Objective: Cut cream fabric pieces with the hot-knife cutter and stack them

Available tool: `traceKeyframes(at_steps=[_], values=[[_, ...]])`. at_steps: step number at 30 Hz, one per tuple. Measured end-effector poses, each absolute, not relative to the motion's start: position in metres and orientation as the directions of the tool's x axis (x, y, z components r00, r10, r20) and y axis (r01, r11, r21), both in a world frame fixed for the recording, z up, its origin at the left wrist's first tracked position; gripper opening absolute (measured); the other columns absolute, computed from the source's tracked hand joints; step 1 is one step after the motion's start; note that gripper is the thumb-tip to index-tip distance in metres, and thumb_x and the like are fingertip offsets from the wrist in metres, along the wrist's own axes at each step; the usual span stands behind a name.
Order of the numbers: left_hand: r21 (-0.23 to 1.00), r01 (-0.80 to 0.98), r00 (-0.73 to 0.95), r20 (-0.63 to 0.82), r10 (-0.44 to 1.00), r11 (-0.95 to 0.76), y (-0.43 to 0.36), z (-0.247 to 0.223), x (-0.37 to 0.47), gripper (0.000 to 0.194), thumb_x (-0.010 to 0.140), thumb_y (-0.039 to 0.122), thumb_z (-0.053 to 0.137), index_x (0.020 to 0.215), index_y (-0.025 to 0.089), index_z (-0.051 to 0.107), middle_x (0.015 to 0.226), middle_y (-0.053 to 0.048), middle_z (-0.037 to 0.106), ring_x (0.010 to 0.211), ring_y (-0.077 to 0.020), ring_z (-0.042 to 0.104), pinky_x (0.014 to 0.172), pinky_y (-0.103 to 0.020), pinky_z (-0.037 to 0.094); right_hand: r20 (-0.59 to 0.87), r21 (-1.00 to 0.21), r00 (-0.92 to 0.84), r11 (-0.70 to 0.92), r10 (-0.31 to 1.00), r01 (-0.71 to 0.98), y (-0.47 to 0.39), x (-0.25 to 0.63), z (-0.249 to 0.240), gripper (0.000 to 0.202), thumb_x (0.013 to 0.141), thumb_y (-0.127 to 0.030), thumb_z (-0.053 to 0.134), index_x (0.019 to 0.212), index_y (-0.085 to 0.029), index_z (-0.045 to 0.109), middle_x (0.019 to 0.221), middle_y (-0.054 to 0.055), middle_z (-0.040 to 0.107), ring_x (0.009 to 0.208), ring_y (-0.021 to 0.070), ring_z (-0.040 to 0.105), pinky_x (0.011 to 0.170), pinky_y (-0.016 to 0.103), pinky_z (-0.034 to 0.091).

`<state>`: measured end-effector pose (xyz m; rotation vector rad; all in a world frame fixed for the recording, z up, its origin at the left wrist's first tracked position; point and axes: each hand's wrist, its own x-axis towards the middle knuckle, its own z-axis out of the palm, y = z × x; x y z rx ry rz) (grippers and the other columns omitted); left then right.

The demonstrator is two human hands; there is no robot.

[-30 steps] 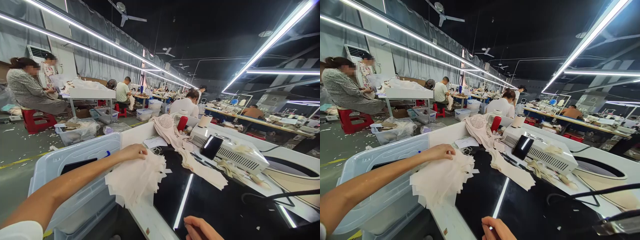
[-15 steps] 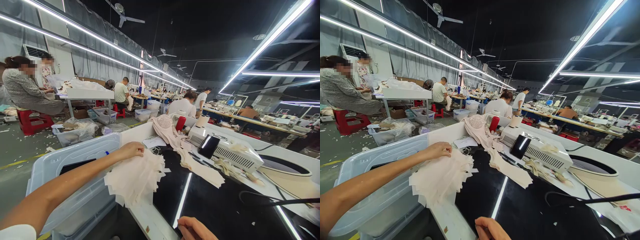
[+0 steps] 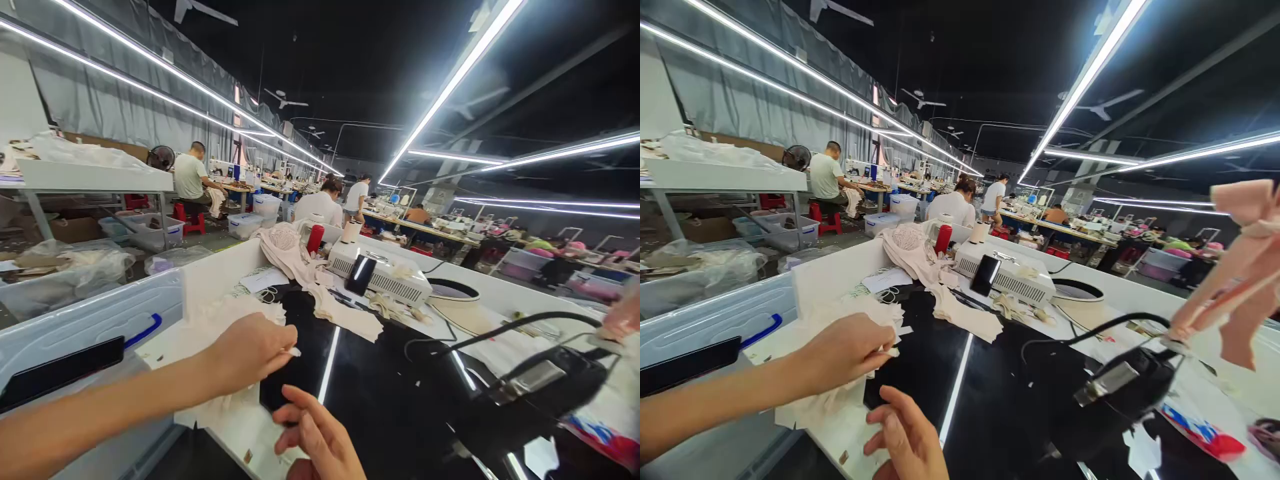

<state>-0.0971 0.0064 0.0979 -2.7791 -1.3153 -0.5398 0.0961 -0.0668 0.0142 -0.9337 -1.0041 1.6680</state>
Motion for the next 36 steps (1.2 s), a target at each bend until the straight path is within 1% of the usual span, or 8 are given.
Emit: traceKeyframes(at_steps=[2, 6, 15, 21, 25, 27, 30, 36], values=[[0.087, 0.718, 0.648, 0.281, 0.708, -0.691, -0.006, 0.09, -0.074, 0.016, 0.101, 0.022, 0.054, 0.085, 0.022, 0.051, 0.075, 0.002, 0.065, 0.069, -0.0199, 0.059, 0.065, -0.031, 0.029, -0.143, -0.858, -0.218, -0.231, 0.965, -0.459, -0.067, 0.095, 0.023, 0.072, 0.064, -0.072, 0.091, 0.112, -0.02, 0.078, 0.103, 0.011, 0.073, 0.082, 0.0196, 0.069, 0.051, 0.021, 0.05], [0.188, 0.698, 0.663, 0.194, 0.723, -0.691, -0.019, 0.074, -0.039, 0.015, 0.102, 0.022, 0.054, 0.087, 0.022, 0.053, 0.083, 0.002, 0.067, 0.073, -0.0204, 0.061, 0.064, -0.032, 0.033, -0.142, -0.787, -0.109, -0.179, 0.984, -0.591, -0.067, 0.105, 0.03, 0.051, 0.066, -0.059, 0.096, 0.092, -0.018, 0.079, 0.089, 0.005, 0.073, 0.08, 0.0157, 0.066, 0.062, 0.021, 0.053], [0.791, 0.373, 0.712, 0.092, 0.697, -0.485, -0.026, 0.077, -0.033, 0.015, 0.098, 0.028, 0.06, 0.113, 0.029, 0.063, 0.104, 0.005, 0.072, 0.092, -0.0157, 0.066, 0.084, -0.025, 0.047, -0.16, -0.812, 0.0, -0.132, 0.987, -0.568, -0.073, 0.136, 0.02, 0.041, 0.078, -0.057, 0.088, 0.091, -0.02, 0.081, 0.095, 0.006, 0.074, 0.092, 0.0188, 0.067, 0.082, 0.024, 0.055], [0.81, 0.414, 0.596, 0.104, 0.796, -0.416, -0.015, 0.081, -0.034, 0.024, 0.095, 0.036, 0.062, 0.117, 0.028, 0.063, 0.1, 0.002, 0.066, 0.089, -0.0172, 0.062, 0.081, -0.028, 0.048, -0.142, -0.832, -0.037, -0.139, 0.989, -0.538, -0.073, 0.14, 0.019, 0.041, 0.085, -0.06, 0.08, 0.097, -0.021, 0.079, 0.089, 0.003, 0.07, 0.081, 0.016, 0.061, 0.074, 0.023, 0.051], [0.802, 0.322, 0.645, 0.203, 0.737, -0.503, -0.001, 0.081, -0.032, 0.031, 0.086, 0.039, 0.073, 0.113, 0.026, 0.065, 0.126, -0.003, 0.063, 0.114, -0.0223, 0.057, 0.103, -0.034, 0.043, -0.092, -0.899, 0.002, -0.083, 0.996, -0.43, -0.075, 0.144, 0.025, 0.047, 0.083, -0.065, 0.08, 0.083, -0.018, 0.074, 0.076, 0.0, 0.06, 0.072, 0.014, 0.051, 0.066, 0.023, 0.045], [0.841, 0.286, 0.7, 0.145, 0.699, -0.46, 0.001, 0.081, -0.03, 0.024, 0.088, 0.042, 0.071, 0.099, 0.022, 0.064, 0.114, -0.002, 0.066, 0.105, -0.0205, 0.058, 0.097, -0.032, 0.044, -0.089, -0.92, 0.034, -0.069, 0.995, -0.386, -0.077, 0.147, 0.027, 0.051, 0.079, -0.067, 0.082, 0.077, -0.017, 0.07, 0.072, -0.002, 0.053, 0.069, 0.0122, 0.045, 0.063, 0.022, 0.041], [0.906, 0.294, 0.74, -0.013, 0.672, -0.306, 0.0, 0.077, -0.027, 0.029, 0.09, 0.047, 0.069, 0.088, 0.02, 0.057, 0.081, 0.004, 0.057, 0.075, -0.0137, 0.049, 0.069, -0.025, 0.04, -0.091, -0.93, 0.078, -0.057, 0.993, -0.364, -0.079, 0.151, 0.028, 0.054, 0.075, -0.069, 0.084, 0.074, -0.017, 0.067, 0.07, -0.003, 0.046, 0.065, 0.0108, 0.039, 0.058, 0.021, 0.035], [0.945, 0.277, 0.739, -0.093, 0.667, -0.175, -0.005, 0.075, -0.023, 0.036, 0.09, 0.053, 0.069, 0.088, 0.018, 0.059, 0.074, 0.005, 0.051, 0.066, -0.0102, 0.04, 0.057, -0.022, 0.029, -0.128, -0.88, -0.017, -0.121, 0.992, -0.459, -0.085, 0.152, 0.029, 0.053, 0.081, -0.071, 0.078, 0.091, -0.019, 0.072, 0.069, -0.002, 0.055, 0.059, 0.0111, 0.045, 0.055, 0.021, 0.035]])
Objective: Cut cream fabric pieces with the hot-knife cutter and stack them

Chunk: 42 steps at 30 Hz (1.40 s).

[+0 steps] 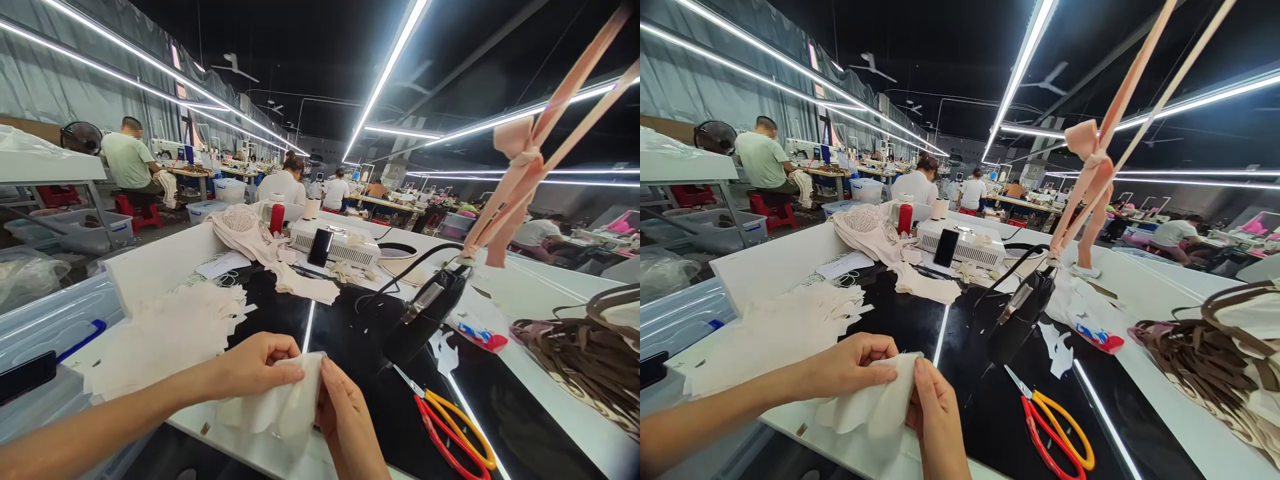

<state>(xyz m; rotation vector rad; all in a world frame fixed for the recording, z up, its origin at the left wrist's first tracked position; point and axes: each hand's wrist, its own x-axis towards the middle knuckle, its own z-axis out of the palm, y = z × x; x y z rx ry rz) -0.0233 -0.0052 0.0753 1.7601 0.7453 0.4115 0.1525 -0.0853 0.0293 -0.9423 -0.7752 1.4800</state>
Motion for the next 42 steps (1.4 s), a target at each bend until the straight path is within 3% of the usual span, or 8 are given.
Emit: traceKeyframes(at_steps=[4, 7, 14, 20, 30, 34, 38, 42], values=[[0.957, 0.249, 0.704, -0.074, 0.706, -0.148, -0.006, 0.082, -0.026, 0.04, 0.089, 0.056, 0.069, 0.088, 0.018, 0.059, 0.073, 0.005, 0.054, 0.064, -0.0102, 0.042, 0.056, -0.021, 0.032, -0.128, -0.881, -0.143, -0.178, 0.981, -0.439, -0.087, 0.151, 0.025, 0.06, 0.071, -0.064, 0.089, 0.111, -0.022, 0.073, 0.073, -0.001, 0.062, 0.059, 0.0116, 0.05, 0.056, 0.021, 0.039], [0.957, 0.257, 0.681, -0.082, 0.727, -0.133, -0.006, 0.085, -0.028, 0.042, 0.088, 0.059, 0.068, 0.089, 0.018, 0.059, 0.073, 0.004, 0.055, 0.064, -0.0107, 0.044, 0.056, -0.02, 0.034, -0.16, -0.922, -0.255, -0.236, 0.954, -0.306, -0.087, 0.151, 0.02, 0.058, 0.063, -0.061, 0.095, 0.093, -0.016, 0.076, 0.069, -0.002, 0.059, 0.054, 0.0083, 0.045, 0.052, 0.021, 0.036], [0.942, 0.324, 0.668, -0.162, 0.726, -0.088, -0.001, 0.078, -0.035, 0.05, 0.088, 0.066, 0.066, 0.096, 0.017, 0.067, 0.076, 0.001, 0.061, 0.065, -0.012, 0.048, 0.055, -0.02, 0.035, -0.225, -0.963, -0.227, -0.252, 0.947, -0.093, -0.091, 0.153, 0.027, 0.059, 0.068, -0.071, 0.087, 0.074, -0.016, 0.067, 0.058, -0.007, 0.041, 0.049, 0.0058, 0.034, 0.049, 0.022, 0.027], [0.922, 0.364, 0.671, -0.162, 0.723, -0.132, 0.003, 0.072, -0.042, 0.047, 0.092, 0.063, 0.062, 0.094, 0.016, 0.07, 0.075, 0.001, 0.061, 0.064, -0.0115, 0.048, 0.055, -0.02, 0.033, -0.296, -0.949, -0.277, -0.314, 0.914, -0.019, -0.097, 0.149, 0.035, 0.056, 0.072, -0.07, 0.083, 0.076, -0.02, 0.059, 0.053, -0.01, 0.037, 0.045, 0.0053, 0.025, 0.045, 0.023, 0.02], [0.806, 0.442, 0.706, -0.04, 0.708, -0.394, 0.025, 0.047, -0.013, 0.036, 0.101, 0.045, 0.051, 0.095, 0.018, 0.074, 0.082, 0.002, 0.07, 0.074, -0.0152, 0.061, 0.064, -0.022, 0.042, -0.24, -0.943, -0.199, -0.18, 0.95, 0.281, -0.092, 0.171, 0.018, 0.049, 0.085, -0.066, 0.063, 0.068, -0.023, 0.047, 0.05, -0.007, 0.042, 0.045, 0.0087, 0.03, 0.048, 0.025, 0.025], [0.746, 0.454, 0.708, 0.03, 0.706, -0.487, 0.036, 0.04, 0.008, 0.025, 0.103, 0.035, 0.054, 0.107, 0.022, 0.075, 0.105, 0.0, 0.076, 0.097, -0.0214, 0.067, 0.083, -0.028, 0.046, -0.206, -0.866, -0.068, -0.15, 0.976, 0.477, -0.094, 0.196, 0.019, 0.044, 0.09, -0.061, 0.056, 0.068, -0.023, 0.048, 0.053, -0.004, 0.049, 0.05, 0.0126, 0.044, 0.054, 0.026, 0.031], [0.511, 0.479, 0.755, 0.176, 0.632, -0.714, 0.033, 0.033, 0.025, 0.02, 0.105, 0.023, 0.056, 0.116, 0.018, 0.071, 0.117, -0.008, 0.07, 0.109, -0.0262, 0.062, 0.099, -0.037, 0.042, -0.114, -0.778, 0.137, -0.174, 0.984, 0.603, -0.108, 0.219, 0.013, 0.031, 0.091, -0.055, 0.062, 0.096, -0.025, 0.066, 0.062, -0.003, 0.058, 0.054, 0.0158, 0.052, 0.057, 0.027, 0.036], [0.11, 0.35, 0.87, 0.331, 0.366, -0.93, 0.016, 0.019, 0.03, 0.015, 0.107, 0.019, 0.054, 0.101, 0.016, 0.068, 0.099, -0.006, 0.068, 0.093, -0.0225, 0.062, 0.087, -0.035, 0.046, -0.067, -0.824, 0.209, -0.173, 0.976, 0.54, -0.129, 0.232, 0.007, 0.038, 0.088, -0.06, 0.066, 0.105, -0.026, 0.07, 0.059, -0.005, 0.055, 0.049, 0.0138, 0.049, 0.051, 0.026, 0.038]])
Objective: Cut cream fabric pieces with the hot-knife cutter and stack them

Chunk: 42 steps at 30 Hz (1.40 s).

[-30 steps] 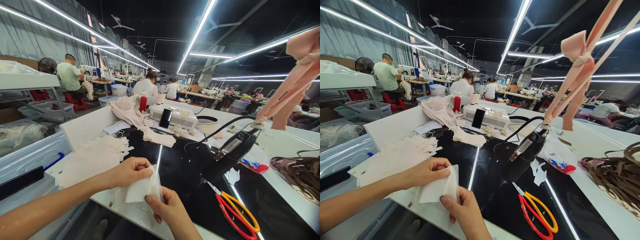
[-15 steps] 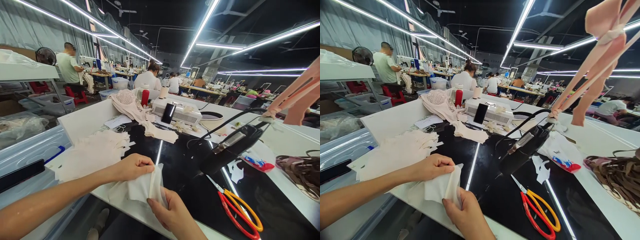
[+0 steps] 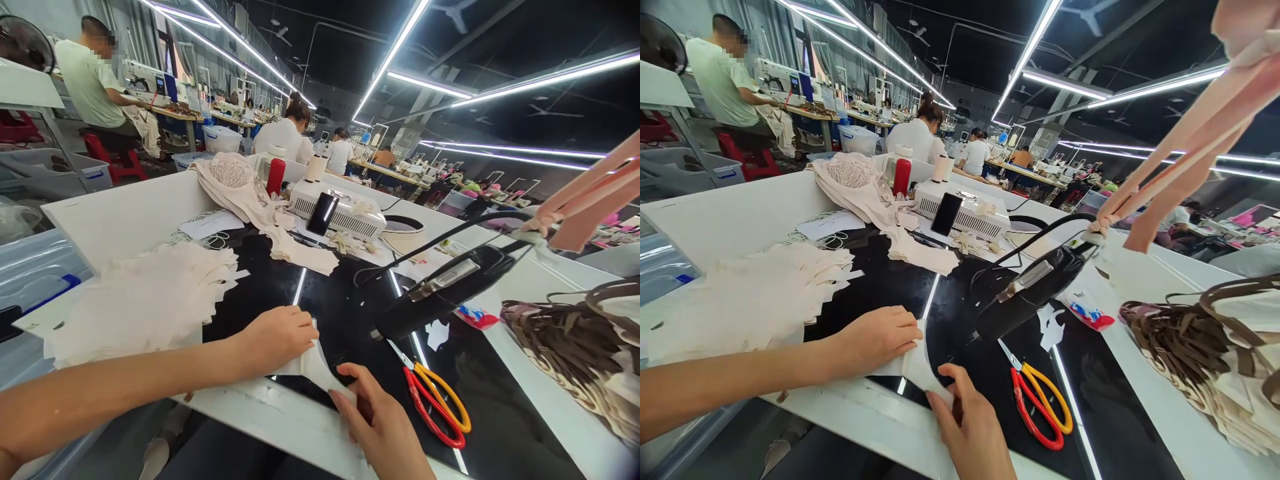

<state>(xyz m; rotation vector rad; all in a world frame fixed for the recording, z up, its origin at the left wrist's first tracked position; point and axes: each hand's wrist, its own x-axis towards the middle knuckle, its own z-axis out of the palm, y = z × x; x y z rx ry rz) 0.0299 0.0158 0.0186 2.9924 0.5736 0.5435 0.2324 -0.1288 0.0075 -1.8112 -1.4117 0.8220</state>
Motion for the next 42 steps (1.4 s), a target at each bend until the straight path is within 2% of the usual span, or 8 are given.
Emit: traceKeyframes(at_steps=[5, 8, 12, 16, 19, 24, 33, 42], values=[[0.0, 0.283, 0.879, 0.4, 0.259, -0.959, -0.001, 0.006, 0.029, 0.014, 0.1, 0.019, 0.067, 0.087, 0.017, 0.062, 0.09, -0.003, 0.066, 0.085, -0.0197, 0.06, 0.081, -0.033, 0.046, -0.115, -0.861, 0.357, -0.272, 0.927, 0.429, -0.144, 0.263, 0.019, 0.052, 0.081, -0.069, 0.07, 0.11, -0.025, 0.07, 0.07, -0.003, 0.06, 0.052, 0.013, 0.053, 0.038, 0.022, 0.032], [-0.012, 0.228, 0.894, 0.4, 0.204, -0.974, -0.003, 0.005, 0.028, 0.015, 0.1, 0.015, 0.065, 0.086, 0.017, 0.062, 0.09, -0.003, 0.065, 0.089, -0.0189, 0.062, 0.084, -0.032, 0.047, -0.002, -0.874, 0.488, -0.238, 0.873, 0.423, -0.138, 0.29, 0.033, 0.069, 0.078, -0.07, 0.075, 0.128, -0.025, 0.062, 0.083, 0.001, 0.067, 0.063, 0.017, 0.06, 0.041, 0.023, 0.042], [0.041, 0.179, 0.893, 0.413, 0.18, -0.983, -0.005, 0.007, 0.029, 0.015, 0.099, 0.009, 0.062, 0.087, 0.017, 0.062, 0.092, -0.002, 0.067, 0.088, -0.0175, 0.062, 0.084, -0.031, 0.048, 0.241, -0.884, 0.537, -0.046, 0.808, 0.466, -0.116, 0.312, 0.055, 0.09, 0.067, -0.062, 0.088, 0.141, -0.026, 0.052, 0.115, 0.008, 0.069, 0.097, 0.0253, 0.07, 0.075, 0.035, 0.063], [0.076, 0.155, 0.889, 0.423, 0.173, -0.985, -0.008, 0.01, 0.031, 0.015, 0.096, 0.007, 0.066, 0.087, 0.018, 0.061, 0.092, -0.002, 0.068, 0.088, -0.0167, 0.062, 0.082, -0.03, 0.049, 0.433, -0.88, 0.494, 0.235, 0.754, 0.412, -0.088, 0.302, 0.077, 0.069, 0.079, -0.056, 0.082, 0.136, -0.029, 0.056, 0.133, 0.01, 0.067, 0.12, 0.0302, 0.067, 0.098, 0.048, 0.059], [0.067, 0.153, 0.89, 0.424, 0.167, -0.986, -0.007, 0.013, 0.035, 0.016, 0.095, 0.007, 0.066, 0.085, 0.017, 0.061, 0.09, -0.002, 0.068, 0.086, -0.0165, 0.062, 0.079, -0.03, 0.049, 0.514, -0.857, 0.502, 0.403, 0.696, 0.32, -0.069, 0.284, 0.089, 0.058, 0.082, -0.048, 0.082, 0.131, -0.028, 0.059, 0.12, 0.007, 0.071, 0.104, 0.026, 0.072, 0.092, 0.048, 0.061], [-0.009, 0.16, 0.897, 0.418, 0.142, -0.987, -0.002, 0.012, 0.05, 0.02, 0.091, 0.003, 0.069, 0.082, 0.017, 0.059, 0.084, -0.002, 0.063, 0.08, -0.0169, 0.057, 0.074, -0.03, 0.048, 0.605, -0.783, 0.511, 0.572, 0.611, 0.244, -0.043, 0.26, 0.091, 0.052, 0.082, -0.031, 0.085, 0.128, -0.027, 0.059, 0.091, -0.003, 0.068, 0.067, 0.0143, 0.065, 0.065, 0.032, 0.059], [-0.151, 0.235, 0.873, 0.468, 0.14, -0.96, -0.007, -0.011, 0.054, 0.022, 0.095, 0.011, 0.068, 0.078, 0.018, 0.056, 0.073, -0.002, 0.051, 0.07, -0.0184, 0.046, 0.061, -0.032, 0.037, 0.609, -0.741, 0.55, 0.657, 0.572, 0.139, -0.016, 0.227, 0.076, 0.057, 0.085, -0.024, 0.078, 0.134, -0.03, 0.051, 0.083, -0.006, 0.064, 0.062, 0.0129, 0.058, 0.053, 0.029, 0.056], [-0.13, 0.289, 0.799, 0.579, 0.164, -0.948, -0.015, -0.014, 0.055, 0.023, 0.089, 0.007, 0.07, 0.075, 0.017, 0.055, 0.072, 0.0, 0.047, 0.066, -0.0176, 0.043, 0.058, -0.033, 0.032, 0.601, -0.729, 0.521, 0.683, 0.606, 0.046, -0.004, 0.224, 0.071, 0.054, 0.083, -0.028, 0.077, 0.133, -0.029, 0.055, 0.079, -0.005, 0.062, 0.061, 0.0132, 0.056, 0.049, 0.027, 0.055]])
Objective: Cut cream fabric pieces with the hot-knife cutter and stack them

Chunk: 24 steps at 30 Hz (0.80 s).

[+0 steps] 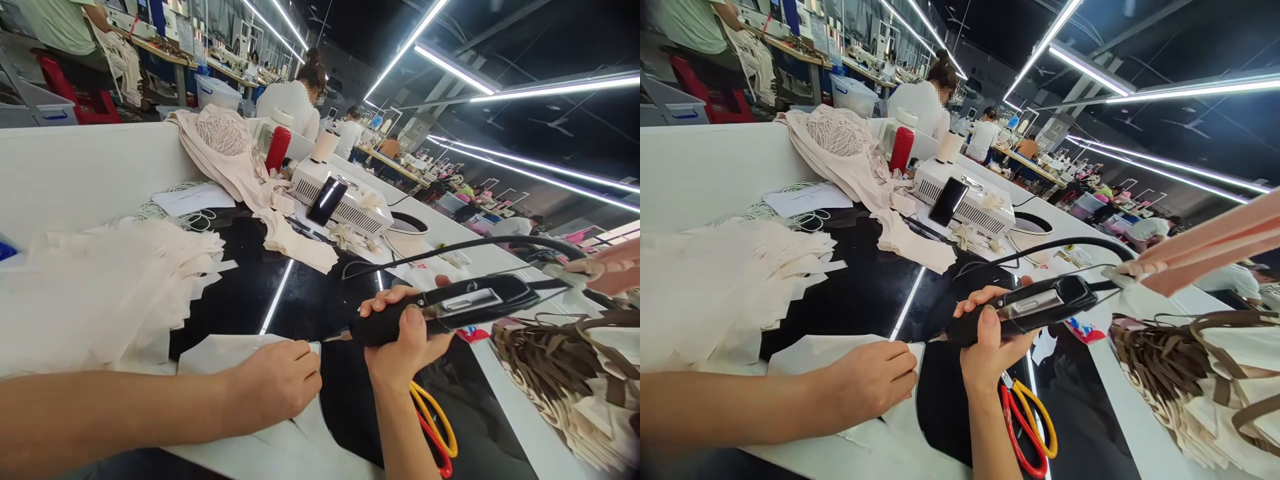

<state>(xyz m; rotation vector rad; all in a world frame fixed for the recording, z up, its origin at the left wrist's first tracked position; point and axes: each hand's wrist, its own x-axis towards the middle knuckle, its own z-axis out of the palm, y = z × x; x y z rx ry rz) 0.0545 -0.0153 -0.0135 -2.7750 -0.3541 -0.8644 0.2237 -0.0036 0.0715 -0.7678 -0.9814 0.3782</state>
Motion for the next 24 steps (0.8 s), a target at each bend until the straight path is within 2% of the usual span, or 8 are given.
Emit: traceKeyframes(at_steps=[8, 24], values=[[-0.087, 0.303, 0.786, 0.586, 0.197, -0.949, -0.019, -0.01, 0.052, 0.022, 0.091, 0.005, 0.066, 0.076, 0.017, 0.055, 0.072, 0.0, 0.047, 0.067, -0.0175, 0.043, 0.058, -0.032, 0.031, 0.565, -0.749, 0.506, 0.662, 0.652, -0.015, -0.005, 0.222, 0.076, 0.047, 0.081, -0.029, 0.076, 0.125, -0.029, 0.058, 0.076, -0.006, 0.061, 0.06, 0.0128, 0.054, 0.048, 0.026, 0.053], [-0.081, 0.288, 0.783, 0.594, 0.186, -0.954, -0.016, -0.017, 0.054, 0.023, 0.087, 0.004, 0.068, 0.074, 0.017, 0.055, 0.072, 0.0, 0.048, 0.068, -0.017, 0.045, 0.059, -0.032, 0.034, 0.562, -0.745, 0.515, 0.666, 0.647, -0.024, -0.014, 0.224, 0.073, 0.045, 0.081, -0.034, 0.077, 0.122, -0.029, 0.059, 0.075, -0.006, 0.06, 0.058, 0.0129, 0.052, 0.046, 0.025, 0.052]])
